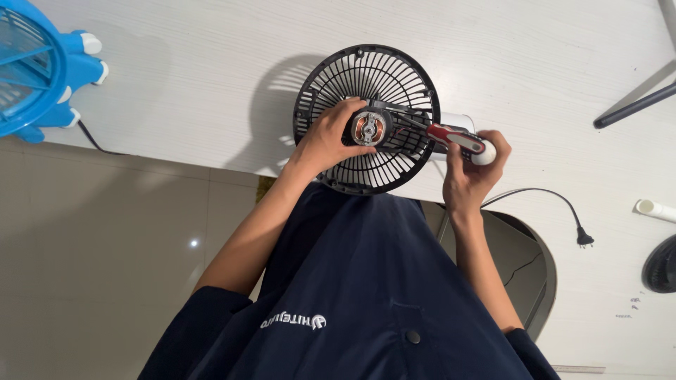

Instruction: The person uses a screwdriver to fasten screws into the central hub of a small electric fan placed on a white table. They repeatedly pick up screws from the table and tighten them into the fan's motor housing.

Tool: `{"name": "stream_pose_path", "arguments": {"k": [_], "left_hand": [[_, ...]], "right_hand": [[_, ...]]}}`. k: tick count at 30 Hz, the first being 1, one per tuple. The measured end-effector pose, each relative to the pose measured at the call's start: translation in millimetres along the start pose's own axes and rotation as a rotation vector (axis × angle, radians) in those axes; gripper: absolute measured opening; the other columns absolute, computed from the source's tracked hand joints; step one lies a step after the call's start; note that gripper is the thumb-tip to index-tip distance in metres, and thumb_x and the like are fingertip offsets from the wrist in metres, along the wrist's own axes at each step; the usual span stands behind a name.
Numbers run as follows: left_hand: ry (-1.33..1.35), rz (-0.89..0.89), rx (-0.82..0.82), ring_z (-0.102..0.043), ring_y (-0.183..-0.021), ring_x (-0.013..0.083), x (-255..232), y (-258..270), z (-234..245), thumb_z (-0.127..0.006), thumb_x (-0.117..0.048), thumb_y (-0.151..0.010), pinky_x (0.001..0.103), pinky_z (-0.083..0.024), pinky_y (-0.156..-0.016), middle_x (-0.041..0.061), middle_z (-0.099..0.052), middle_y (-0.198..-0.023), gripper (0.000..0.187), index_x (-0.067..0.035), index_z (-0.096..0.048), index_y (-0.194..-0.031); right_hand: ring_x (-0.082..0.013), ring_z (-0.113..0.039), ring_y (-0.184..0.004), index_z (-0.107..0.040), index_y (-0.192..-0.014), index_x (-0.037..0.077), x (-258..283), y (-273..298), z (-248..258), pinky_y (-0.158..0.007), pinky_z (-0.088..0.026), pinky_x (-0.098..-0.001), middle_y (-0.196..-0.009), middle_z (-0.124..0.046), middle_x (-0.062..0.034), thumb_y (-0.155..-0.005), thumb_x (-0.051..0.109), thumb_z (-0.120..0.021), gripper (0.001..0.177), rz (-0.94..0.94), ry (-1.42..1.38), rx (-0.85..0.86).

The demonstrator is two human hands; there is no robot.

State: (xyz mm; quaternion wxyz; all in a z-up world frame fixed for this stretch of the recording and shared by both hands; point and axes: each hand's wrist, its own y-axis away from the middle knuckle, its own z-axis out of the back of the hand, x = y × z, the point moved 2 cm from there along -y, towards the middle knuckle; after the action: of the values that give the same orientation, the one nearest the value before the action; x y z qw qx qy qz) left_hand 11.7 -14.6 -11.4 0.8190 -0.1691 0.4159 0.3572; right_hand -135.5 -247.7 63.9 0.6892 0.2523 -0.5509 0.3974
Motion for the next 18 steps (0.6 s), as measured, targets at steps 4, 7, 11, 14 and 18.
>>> {"name": "stream_pose_path", "arguments": {"k": [4, 7, 11, 14, 18], "left_hand": [[0.014, -0.027, -0.033, -0.059, -0.131, 0.0391, -2.8, -2.1, 1.9, -0.093, -0.05, -0.071, 0.05, -0.047, -0.112, 0.02, -0.058, -0.143, 0.097, -0.007, -0.044, -0.143], [0.063, -0.064, -0.075, -0.061, -0.129, 0.0388, -6.5, -1.0, 7.0, -0.093, -0.045, -0.073, 0.048, -0.052, -0.109, 0.018, -0.061, -0.14, 0.092, -0.007, -0.045, -0.143], [0.037, -0.121, -0.102, -0.063, -0.127, 0.0366, -10.2, -3.2, 12.2, -0.094, -0.044, -0.074, 0.048, -0.052, -0.108, 0.016, -0.063, -0.136, 0.088, -0.007, -0.047, -0.139], [0.02, -0.082, -0.082, -0.063, -0.127, 0.0364, -11.4, -2.7, 14.1, -0.094, -0.044, -0.074, 0.047, -0.053, -0.107, 0.016, -0.064, -0.134, 0.088, -0.007, -0.05, -0.139], [0.0, -0.028, -0.061, -0.063, -0.125, 0.038, -12.6, -5.5, 14.1, -0.094, -0.046, -0.071, 0.047, -0.053, -0.104, 0.019, -0.064, -0.133, 0.092, -0.004, -0.05, -0.139]], "right_hand": [[-0.0188, -0.071, -0.104, -0.044, -0.138, 0.003, 31.0, -16.8, -10.5, -0.087, -0.061, -0.0291, -0.112, -0.068, -0.0158, -0.1, -0.001, -0.08, 0.052, 0.165, 0.199, 0.144], [-0.0209, -0.073, -0.108, -0.046, -0.138, 0.003, 51.5, -32.7, -28.9, -0.086, -0.065, -0.0316, -0.116, -0.069, -0.0167, -0.099, -0.001, -0.08, 0.052, 0.291, 0.291, 0.237], [-0.0233, -0.072, -0.108, -0.054, -0.137, 0.006, 71.0, -54.8, -38.7, -0.086, -0.066, -0.0354, -0.117, -0.069, -0.0168, -0.097, -0.001, -0.078, 0.047, 0.406, 0.373, 0.407], [-0.0235, -0.073, -0.111, -0.056, -0.134, 0.009, 78.3, -66.4, -39.1, -0.09, -0.062, -0.0341, -0.121, -0.068, -0.0135, -0.099, -0.001, -0.072, 0.04, 0.332, 0.257, 0.507], [-0.0244, -0.071, -0.106, -0.058, -0.126, 0.008, 81.3, -71.7, -45.2, -0.085, -0.063, -0.0329, -0.122, -0.056, -0.0158, -0.097, 0.009, -0.081, 0.037, 0.224, 0.174, 0.258]]}}
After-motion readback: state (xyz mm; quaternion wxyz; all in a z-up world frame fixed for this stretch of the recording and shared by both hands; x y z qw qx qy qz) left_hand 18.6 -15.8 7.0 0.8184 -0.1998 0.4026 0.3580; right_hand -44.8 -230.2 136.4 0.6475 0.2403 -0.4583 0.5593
